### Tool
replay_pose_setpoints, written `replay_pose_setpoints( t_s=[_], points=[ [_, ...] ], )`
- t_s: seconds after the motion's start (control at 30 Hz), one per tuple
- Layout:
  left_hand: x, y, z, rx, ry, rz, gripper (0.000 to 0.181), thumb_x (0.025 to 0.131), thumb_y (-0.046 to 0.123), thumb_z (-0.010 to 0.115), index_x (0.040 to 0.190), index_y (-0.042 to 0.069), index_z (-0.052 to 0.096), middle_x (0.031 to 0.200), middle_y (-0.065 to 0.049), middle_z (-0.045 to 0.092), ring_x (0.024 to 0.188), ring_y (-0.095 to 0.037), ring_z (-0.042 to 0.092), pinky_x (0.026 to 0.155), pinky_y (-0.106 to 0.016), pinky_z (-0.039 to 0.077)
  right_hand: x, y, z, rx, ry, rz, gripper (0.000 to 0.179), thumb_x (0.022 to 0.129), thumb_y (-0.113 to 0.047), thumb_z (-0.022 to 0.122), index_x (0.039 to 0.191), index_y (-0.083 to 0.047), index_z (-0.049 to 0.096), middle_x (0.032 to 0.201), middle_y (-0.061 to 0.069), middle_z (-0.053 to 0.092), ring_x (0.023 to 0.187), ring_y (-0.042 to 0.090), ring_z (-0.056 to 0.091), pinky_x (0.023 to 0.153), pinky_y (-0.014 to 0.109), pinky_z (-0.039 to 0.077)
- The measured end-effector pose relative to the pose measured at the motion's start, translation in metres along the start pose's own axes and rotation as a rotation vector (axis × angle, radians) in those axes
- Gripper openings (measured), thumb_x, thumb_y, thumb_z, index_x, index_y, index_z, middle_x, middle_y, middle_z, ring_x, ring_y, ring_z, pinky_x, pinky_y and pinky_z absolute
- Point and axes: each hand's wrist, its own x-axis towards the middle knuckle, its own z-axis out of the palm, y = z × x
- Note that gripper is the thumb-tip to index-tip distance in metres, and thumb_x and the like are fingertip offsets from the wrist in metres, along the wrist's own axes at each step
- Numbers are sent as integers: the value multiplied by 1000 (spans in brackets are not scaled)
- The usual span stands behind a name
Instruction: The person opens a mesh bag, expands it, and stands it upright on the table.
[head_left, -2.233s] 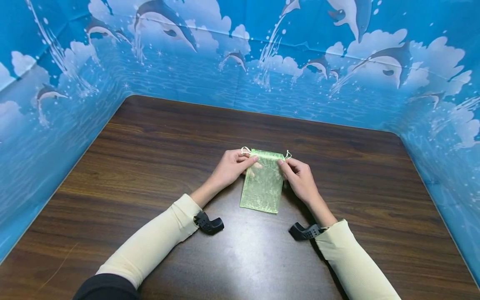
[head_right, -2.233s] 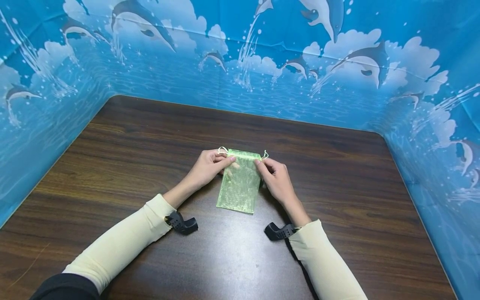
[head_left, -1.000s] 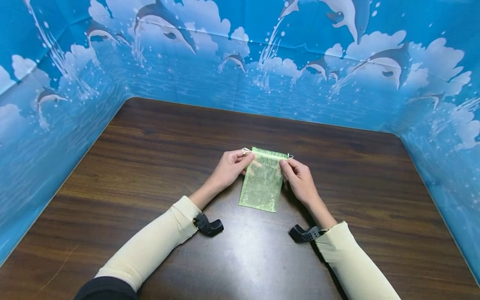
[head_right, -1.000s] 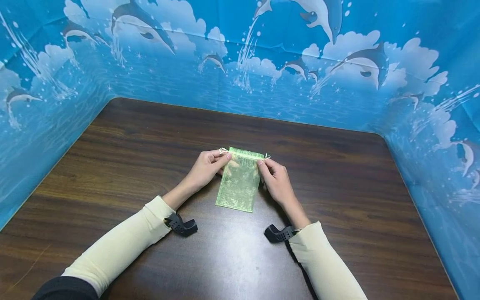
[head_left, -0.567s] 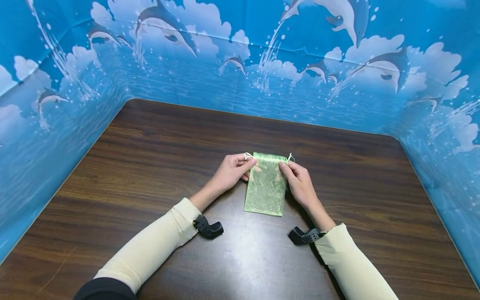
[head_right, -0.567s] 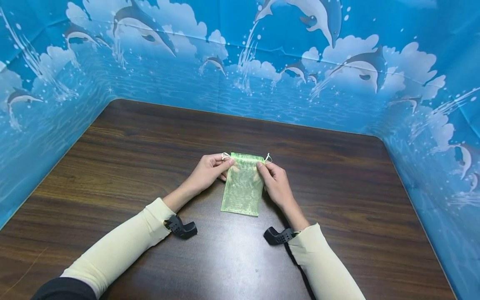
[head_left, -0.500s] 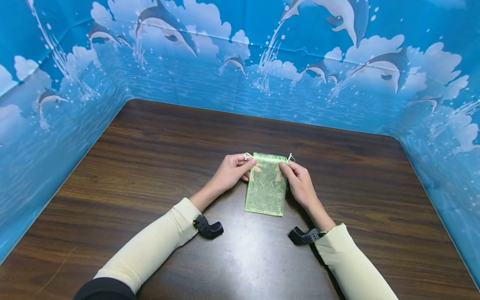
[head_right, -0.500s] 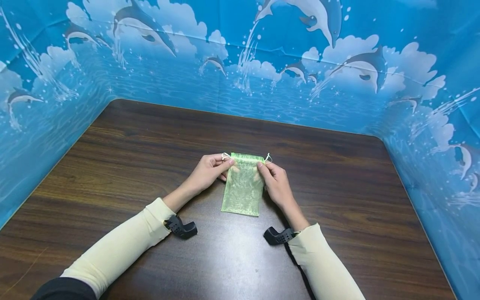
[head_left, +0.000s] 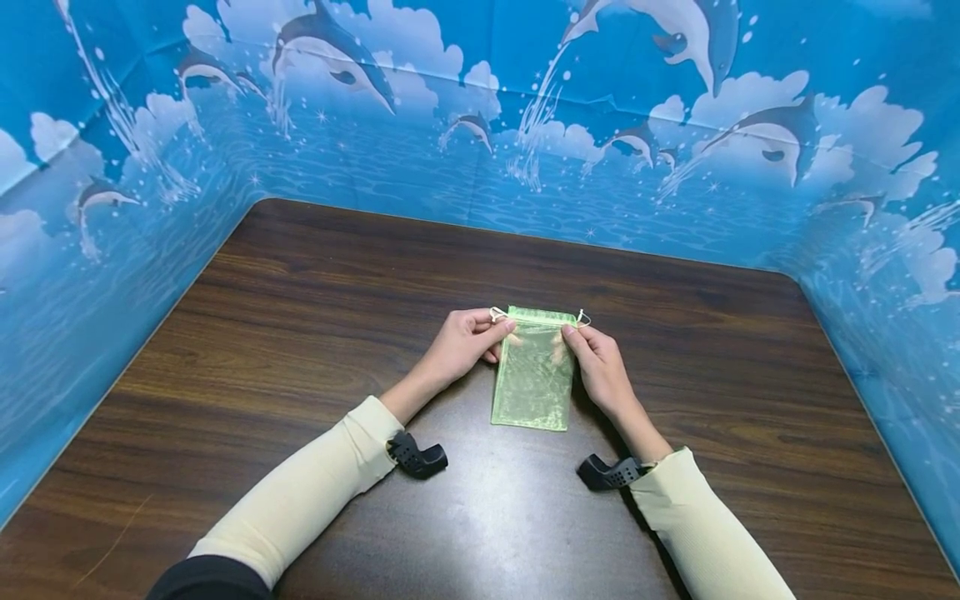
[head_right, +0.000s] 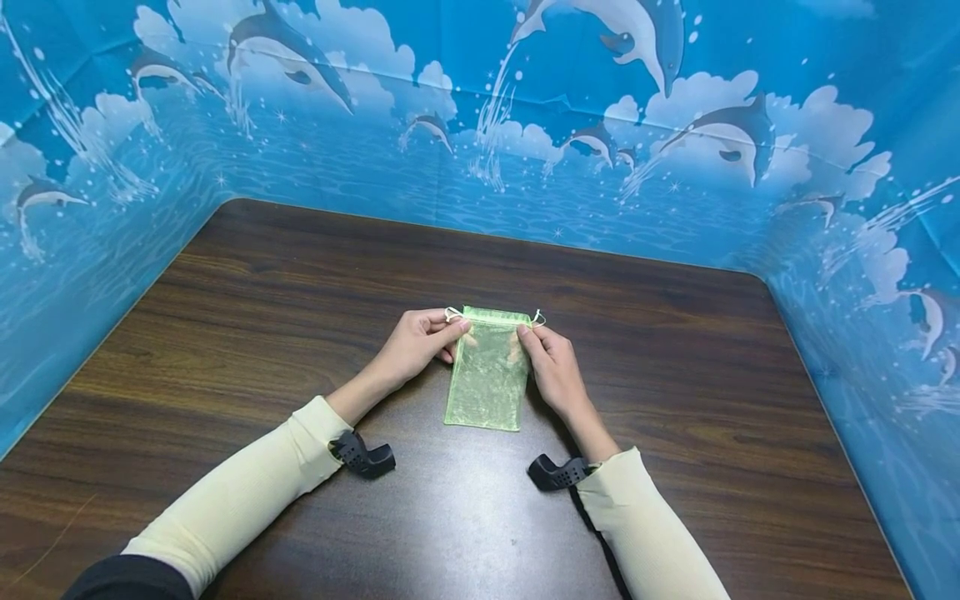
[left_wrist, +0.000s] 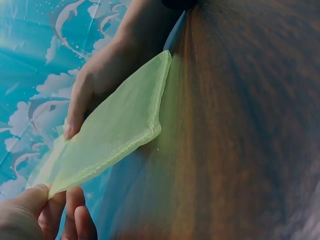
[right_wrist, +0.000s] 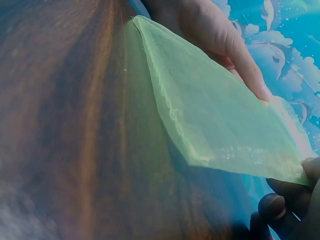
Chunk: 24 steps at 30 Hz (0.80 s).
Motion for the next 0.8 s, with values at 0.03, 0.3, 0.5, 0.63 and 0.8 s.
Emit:
replay_pose_setpoints(
  t_s=[0.03, 0.3, 0.5, 0.63, 0.8],
  points=[
    [0, 0, 0, 0, -4, -3, 23, 103, 26, 67, 106, 5, 76, 87, -3, 81, 61, -9, 63, 59, -21, 56, 0, 0, 0, -2, 2, 2, 44, 111, -31, 50, 83, -1, 68, 74, 11, 60, 68, 14, 54, 65, 25, 45],
    [-2, -4, -1, 8, -26, -2, 23, 106, 27, 63, 110, 6, 73, 99, -10, 81, 66, -8, 64, 62, -24, 58, -3, 3, 1, 32, -6, 13, 44, 110, -28, 54, 74, -2, 52, 65, 15, 46, 56, 14, 43, 54, 26, 38],
    [-2, -6, 0, 29, -46, 3, 26, 106, 27, 62, 119, 7, 74, 99, -9, 81, 64, -9, 65, 61, -24, 57, -3, 2, 2, 32, 33, 29, 47, 109, -16, 54, 70, 9, 47, 58, 16, 44, 53, 11, 42, 52, 24, 36],
    [-2, -5, 0, 42, -36, 16, 26, 106, 27, 63, 118, 7, 76, 94, -6, 82, 61, -9, 63, 59, -24, 57, -2, 2, 2, 32, 46, 28, 48, 109, -16, 54, 69, 9, 47, 58, 7, 44, 53, 10, 41, 52, 24, 36],
    [-1, -3, -1, 42, -15, 20, 25, 105, 28, 65, 114, 8, 76, 82, -1, 80, 59, -10, 62, 59, -23, 56, -1, 1, 1, 38, 9, 18, 43, 110, -21, 54, 72, 1, 52, 62, 12, 47, 56, 16, 44, 54, 25, 39]
  ],
)
